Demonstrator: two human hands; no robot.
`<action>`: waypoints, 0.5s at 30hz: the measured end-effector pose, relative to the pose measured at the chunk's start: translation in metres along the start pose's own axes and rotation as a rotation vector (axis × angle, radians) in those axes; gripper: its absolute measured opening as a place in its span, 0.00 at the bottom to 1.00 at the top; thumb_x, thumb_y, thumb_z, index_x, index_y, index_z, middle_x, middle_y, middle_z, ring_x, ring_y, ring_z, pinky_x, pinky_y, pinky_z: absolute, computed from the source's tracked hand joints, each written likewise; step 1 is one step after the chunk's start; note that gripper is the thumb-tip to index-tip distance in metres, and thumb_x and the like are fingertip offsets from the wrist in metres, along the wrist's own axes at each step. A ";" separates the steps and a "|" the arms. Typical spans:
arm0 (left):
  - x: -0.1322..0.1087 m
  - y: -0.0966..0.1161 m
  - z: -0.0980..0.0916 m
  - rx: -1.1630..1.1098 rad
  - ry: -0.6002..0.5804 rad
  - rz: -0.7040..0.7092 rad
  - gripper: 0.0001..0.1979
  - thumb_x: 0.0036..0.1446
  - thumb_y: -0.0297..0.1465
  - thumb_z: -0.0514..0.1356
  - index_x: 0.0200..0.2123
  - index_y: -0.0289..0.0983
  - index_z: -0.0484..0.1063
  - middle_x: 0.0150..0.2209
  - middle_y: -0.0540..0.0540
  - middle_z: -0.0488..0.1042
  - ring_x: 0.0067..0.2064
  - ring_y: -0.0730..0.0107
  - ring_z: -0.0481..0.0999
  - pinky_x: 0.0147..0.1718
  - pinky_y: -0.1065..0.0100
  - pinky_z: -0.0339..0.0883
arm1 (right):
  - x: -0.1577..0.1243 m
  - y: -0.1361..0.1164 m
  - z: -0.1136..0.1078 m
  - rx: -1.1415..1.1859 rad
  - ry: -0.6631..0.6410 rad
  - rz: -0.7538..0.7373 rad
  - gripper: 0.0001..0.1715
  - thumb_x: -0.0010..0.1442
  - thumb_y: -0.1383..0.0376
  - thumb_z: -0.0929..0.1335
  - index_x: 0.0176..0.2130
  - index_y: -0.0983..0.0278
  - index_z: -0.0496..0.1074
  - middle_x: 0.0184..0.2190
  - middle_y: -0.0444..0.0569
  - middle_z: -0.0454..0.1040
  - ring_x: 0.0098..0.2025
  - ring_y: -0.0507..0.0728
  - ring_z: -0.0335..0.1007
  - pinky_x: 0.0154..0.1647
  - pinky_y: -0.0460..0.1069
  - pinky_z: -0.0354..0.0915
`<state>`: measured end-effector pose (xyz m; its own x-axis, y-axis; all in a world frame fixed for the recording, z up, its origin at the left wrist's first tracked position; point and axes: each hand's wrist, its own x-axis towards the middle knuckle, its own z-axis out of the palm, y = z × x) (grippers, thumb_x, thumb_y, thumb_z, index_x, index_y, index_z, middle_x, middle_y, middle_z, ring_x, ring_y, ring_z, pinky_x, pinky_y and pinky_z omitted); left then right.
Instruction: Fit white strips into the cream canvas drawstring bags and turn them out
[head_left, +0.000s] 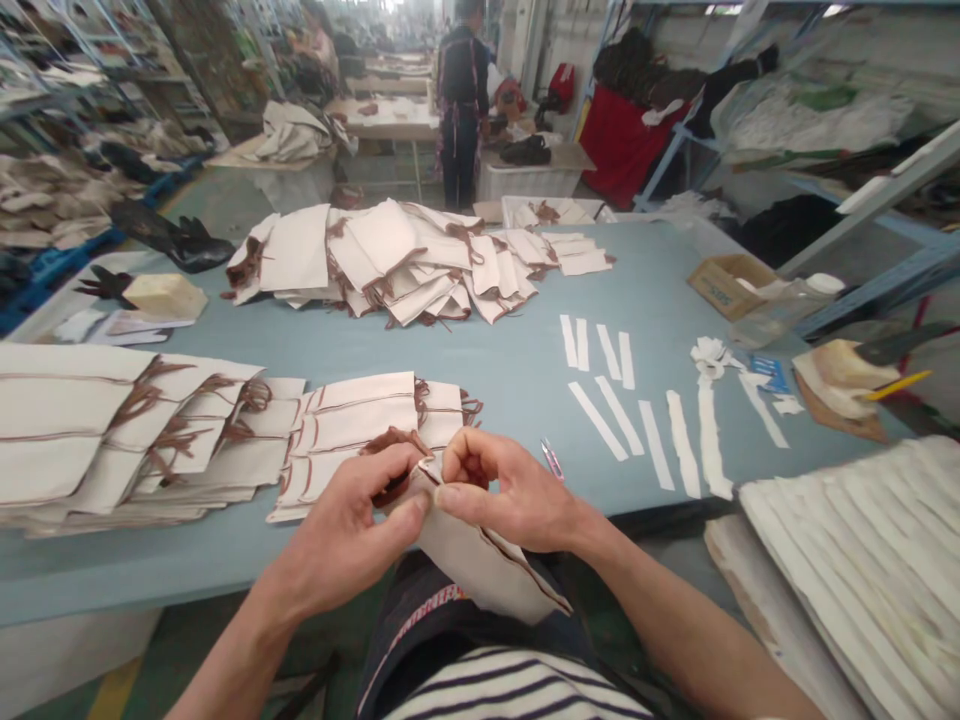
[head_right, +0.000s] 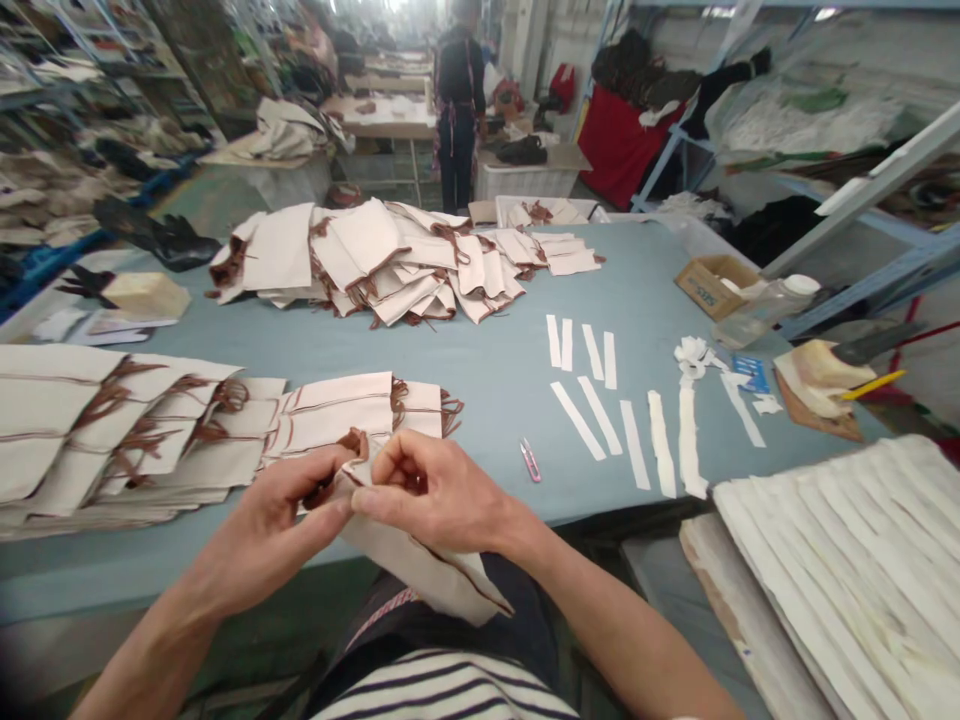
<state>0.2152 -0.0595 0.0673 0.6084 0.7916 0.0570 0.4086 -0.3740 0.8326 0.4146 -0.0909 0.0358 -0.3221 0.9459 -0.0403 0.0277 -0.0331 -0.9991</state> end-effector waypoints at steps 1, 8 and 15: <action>-0.001 0.004 0.000 0.034 0.020 0.011 0.10 0.60 0.30 0.54 0.25 0.40 0.64 0.24 0.55 0.63 0.27 0.72 0.62 0.27 0.70 0.56 | 0.003 -0.001 0.000 0.082 -0.050 0.024 0.21 0.60 0.52 0.75 0.34 0.62 0.66 0.25 0.37 0.64 0.26 0.49 0.58 0.26 0.45 0.56; -0.014 0.013 0.003 0.222 0.116 0.029 0.09 0.59 0.27 0.54 0.26 0.39 0.66 0.24 0.55 0.69 0.27 0.72 0.67 0.27 0.70 0.58 | 0.014 0.009 -0.001 0.262 -0.242 0.070 0.32 0.59 0.39 0.74 0.33 0.61 0.64 0.23 0.36 0.63 0.25 0.49 0.57 0.25 0.45 0.55; -0.022 0.001 0.004 -0.056 0.128 -0.112 0.08 0.60 0.33 0.56 0.29 0.39 0.71 0.25 0.53 0.69 0.28 0.69 0.66 0.28 0.69 0.61 | 0.011 0.018 0.019 0.199 -0.116 0.084 0.26 0.64 0.45 0.71 0.32 0.61 0.62 0.23 0.36 0.61 0.24 0.48 0.55 0.25 0.44 0.53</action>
<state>0.2046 -0.0792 0.0648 0.4678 0.8834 0.0289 0.4281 -0.2551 0.8670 0.3934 -0.0870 0.0166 -0.4329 0.8943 -0.1132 -0.1244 -0.1837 -0.9751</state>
